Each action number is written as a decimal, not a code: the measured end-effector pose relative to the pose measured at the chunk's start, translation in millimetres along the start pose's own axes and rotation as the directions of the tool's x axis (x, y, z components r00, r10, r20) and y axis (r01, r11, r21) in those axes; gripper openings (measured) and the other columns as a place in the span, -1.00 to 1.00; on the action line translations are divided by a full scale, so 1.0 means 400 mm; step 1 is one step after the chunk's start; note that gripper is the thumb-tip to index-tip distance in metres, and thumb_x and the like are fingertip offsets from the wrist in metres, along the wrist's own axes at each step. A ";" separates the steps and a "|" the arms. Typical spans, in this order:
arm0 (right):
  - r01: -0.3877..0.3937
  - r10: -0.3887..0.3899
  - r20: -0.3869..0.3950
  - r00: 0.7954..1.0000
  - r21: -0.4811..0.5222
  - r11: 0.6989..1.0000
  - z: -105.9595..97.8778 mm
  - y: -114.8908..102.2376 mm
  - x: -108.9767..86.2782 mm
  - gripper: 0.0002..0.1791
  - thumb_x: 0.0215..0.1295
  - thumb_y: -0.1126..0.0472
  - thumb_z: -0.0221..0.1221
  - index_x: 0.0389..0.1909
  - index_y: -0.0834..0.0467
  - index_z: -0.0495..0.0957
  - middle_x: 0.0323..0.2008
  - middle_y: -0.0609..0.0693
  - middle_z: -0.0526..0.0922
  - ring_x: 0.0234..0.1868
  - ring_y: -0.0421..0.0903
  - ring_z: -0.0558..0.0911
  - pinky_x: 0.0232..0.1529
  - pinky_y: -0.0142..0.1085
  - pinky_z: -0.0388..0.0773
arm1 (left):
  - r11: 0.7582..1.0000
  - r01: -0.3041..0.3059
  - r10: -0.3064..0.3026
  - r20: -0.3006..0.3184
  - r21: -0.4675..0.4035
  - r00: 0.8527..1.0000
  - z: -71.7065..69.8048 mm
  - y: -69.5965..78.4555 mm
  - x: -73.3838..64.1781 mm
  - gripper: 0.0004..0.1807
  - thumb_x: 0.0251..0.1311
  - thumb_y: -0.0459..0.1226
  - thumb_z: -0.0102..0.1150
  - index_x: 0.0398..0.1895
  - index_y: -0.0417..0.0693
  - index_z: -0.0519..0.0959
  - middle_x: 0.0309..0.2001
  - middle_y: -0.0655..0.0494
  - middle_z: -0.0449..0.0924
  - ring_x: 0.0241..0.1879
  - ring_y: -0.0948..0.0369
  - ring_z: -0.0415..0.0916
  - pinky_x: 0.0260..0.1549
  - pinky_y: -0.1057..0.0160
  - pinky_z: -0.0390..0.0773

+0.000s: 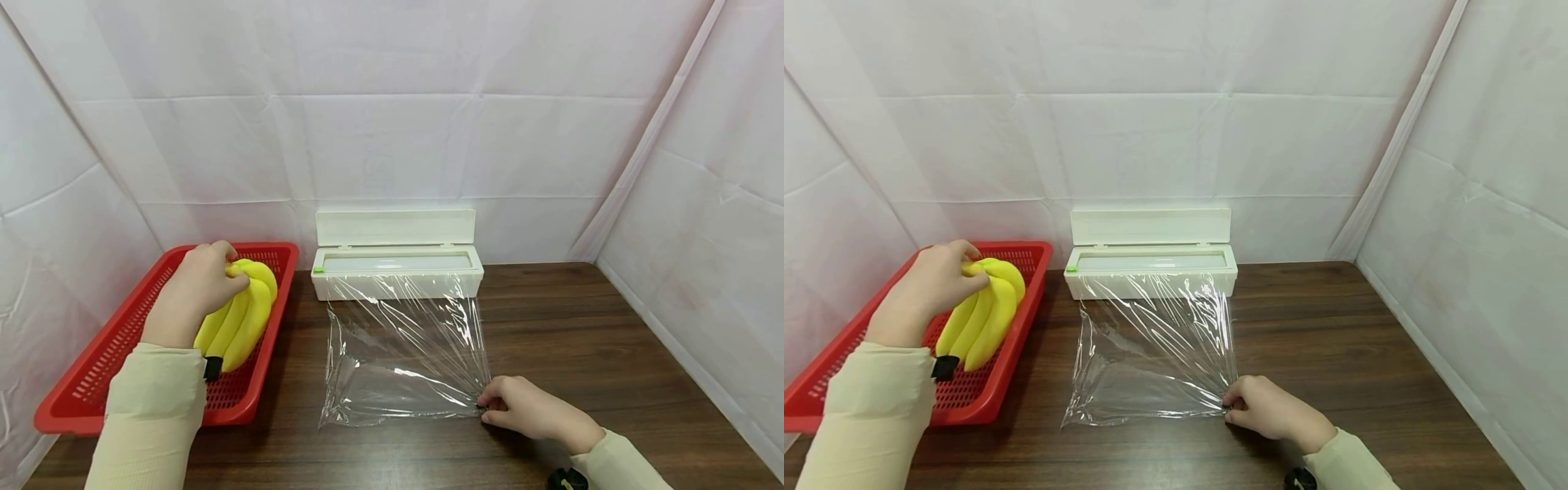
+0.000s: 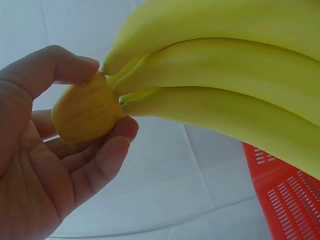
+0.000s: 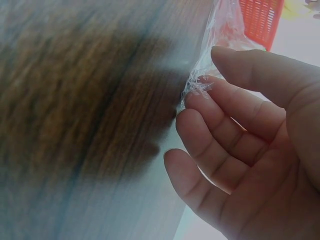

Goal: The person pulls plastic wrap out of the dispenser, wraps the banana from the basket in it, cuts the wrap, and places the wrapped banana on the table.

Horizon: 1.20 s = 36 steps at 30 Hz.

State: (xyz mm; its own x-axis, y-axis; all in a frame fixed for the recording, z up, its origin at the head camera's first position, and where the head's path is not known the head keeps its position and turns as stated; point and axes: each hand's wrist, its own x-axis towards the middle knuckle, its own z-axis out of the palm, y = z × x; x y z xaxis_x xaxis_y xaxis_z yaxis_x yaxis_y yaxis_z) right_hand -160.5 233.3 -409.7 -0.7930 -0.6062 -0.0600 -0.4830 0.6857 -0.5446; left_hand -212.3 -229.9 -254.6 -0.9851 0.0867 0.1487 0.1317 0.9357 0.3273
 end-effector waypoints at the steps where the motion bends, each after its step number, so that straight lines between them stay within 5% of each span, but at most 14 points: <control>1: -0.001 0.001 0.001 1.000 0.001 1.000 0.000 0.000 0.000 -0.84 0.14 0.20 0.28 -0.30 0.19 0.63 -0.41 -0.18 0.59 -0.44 -0.45 0.43 -0.42 -0.46 0.44 | 1.000 -0.001 0.001 -0.006 -0.004 1.000 0.001 -0.001 0.000 -0.52 0.09 -0.28 -0.01 0.00 -0.51 0.37 -0.13 -0.36 0.41 -0.18 -0.11 0.29 -0.13 -0.08 0.37; 28: 0.004 -0.004 -0.007 1.000 -0.025 1.000 -0.004 -0.001 0.008 -0.84 0.13 0.20 0.29 -0.30 0.20 0.64 -0.41 -0.18 0.59 -0.43 -0.45 0.43 -0.42 -0.45 0.45 | 1.000 -0.012 0.011 -0.103 -0.007 0.995 -0.007 0.009 -0.008 -0.53 0.13 -0.25 0.00 0.06 -0.41 0.38 -0.03 -0.31 0.34 -0.15 -0.10 0.27 -0.23 -0.05 0.36; 36: -0.001 0.001 -0.002 1.000 -0.017 1.000 -0.003 0.001 0.007 -0.83 0.13 0.20 0.28 -0.28 0.20 0.64 -0.41 -0.18 0.59 -0.43 -0.45 0.44 -0.42 -0.45 0.45 | 0.999 -0.049 0.046 -0.188 -0.009 0.981 -0.007 0.012 -0.011 -0.58 0.12 -0.27 0.00 0.00 -0.39 0.41 -0.03 -0.30 0.35 -0.15 -0.12 0.31 -0.21 -0.08 0.37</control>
State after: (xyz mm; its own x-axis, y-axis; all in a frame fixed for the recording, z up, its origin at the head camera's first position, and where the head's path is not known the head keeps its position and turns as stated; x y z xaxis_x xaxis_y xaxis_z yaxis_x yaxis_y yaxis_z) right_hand -163.4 232.2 -409.0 -0.7941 -0.6050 -0.0589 -0.4884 0.6928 -0.5305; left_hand -206.9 -226.6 -250.9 -0.9395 0.0639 0.3365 0.1805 0.9274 0.3278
